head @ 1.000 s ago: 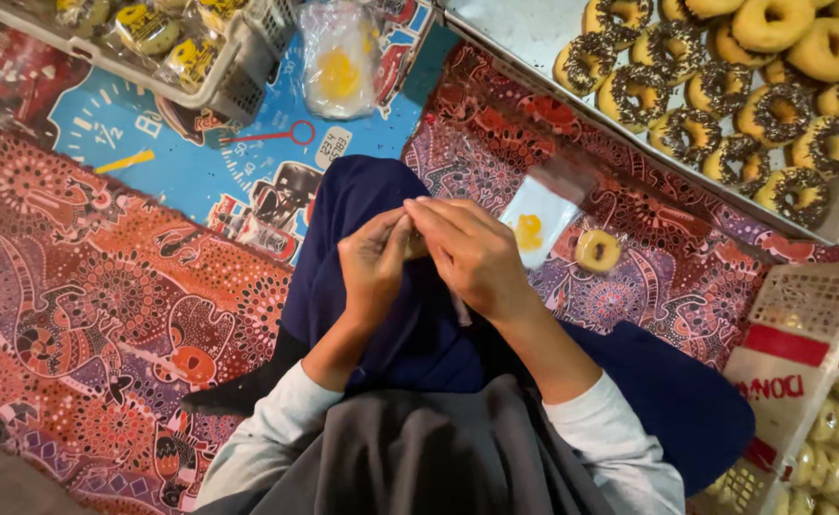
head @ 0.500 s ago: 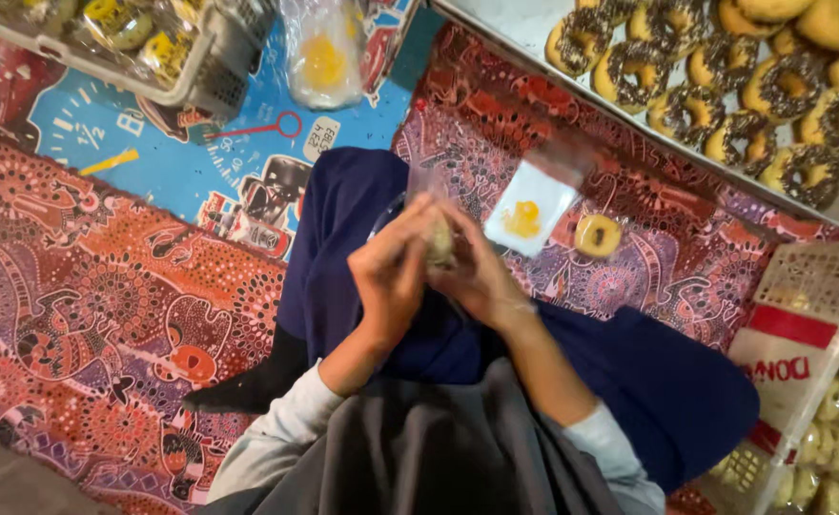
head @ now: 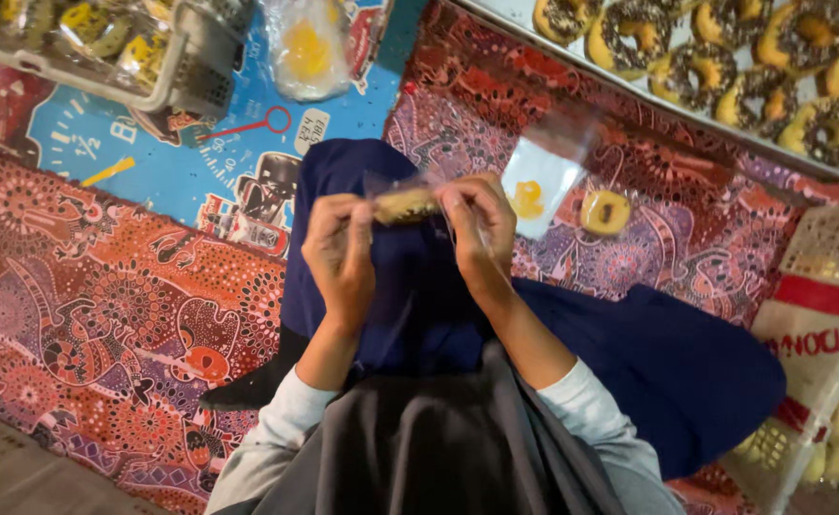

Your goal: The person sits on a patterned mat and repeatedly picks donuts from a metal tray, places them into small clear plastic bags, and sets the filled bags into a white plastic crate. The donuts include both plain and sesame-topped varieties.

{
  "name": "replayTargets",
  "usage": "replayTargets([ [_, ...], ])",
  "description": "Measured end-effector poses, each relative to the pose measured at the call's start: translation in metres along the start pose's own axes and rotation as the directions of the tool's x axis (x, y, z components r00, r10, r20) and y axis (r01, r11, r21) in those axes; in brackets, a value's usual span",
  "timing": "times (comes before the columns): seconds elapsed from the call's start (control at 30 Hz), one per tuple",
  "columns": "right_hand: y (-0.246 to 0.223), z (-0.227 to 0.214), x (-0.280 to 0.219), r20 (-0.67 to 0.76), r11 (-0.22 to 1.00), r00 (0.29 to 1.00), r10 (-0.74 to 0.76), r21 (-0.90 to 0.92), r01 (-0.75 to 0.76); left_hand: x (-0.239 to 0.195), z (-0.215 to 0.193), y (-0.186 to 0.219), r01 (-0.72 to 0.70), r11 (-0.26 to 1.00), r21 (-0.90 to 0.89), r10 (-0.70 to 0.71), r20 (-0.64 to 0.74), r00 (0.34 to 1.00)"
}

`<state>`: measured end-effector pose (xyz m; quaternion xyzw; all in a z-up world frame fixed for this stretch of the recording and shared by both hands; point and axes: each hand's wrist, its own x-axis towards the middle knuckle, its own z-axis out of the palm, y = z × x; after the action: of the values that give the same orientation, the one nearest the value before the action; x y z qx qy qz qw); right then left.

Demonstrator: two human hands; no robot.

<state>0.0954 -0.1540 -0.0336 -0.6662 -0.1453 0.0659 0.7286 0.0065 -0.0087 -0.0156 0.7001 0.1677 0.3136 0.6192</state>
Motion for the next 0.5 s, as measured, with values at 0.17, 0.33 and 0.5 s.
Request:
replayTargets([
  [0.17,0.041,-0.007,-0.022,-0.012,0.994,0.998,0.064,0.086,-0.063,0.003,0.010,0.007,0.023,0.933,0.360,-0.031,0.016,0.999],
  [0.33,0.088,-0.038,-0.041,-0.040,0.785,0.808,0.589,0.267,-0.559,-0.009,0.031,-0.016,-0.218,0.827,0.519,0.087,0.264,0.960],
  [0.5,0.127,-0.142,0.010,-0.428,0.594,0.484,0.764,0.173,-0.785,-0.007,0.146,-0.072,-0.220,0.940,0.263,0.036,0.562,0.826],
])
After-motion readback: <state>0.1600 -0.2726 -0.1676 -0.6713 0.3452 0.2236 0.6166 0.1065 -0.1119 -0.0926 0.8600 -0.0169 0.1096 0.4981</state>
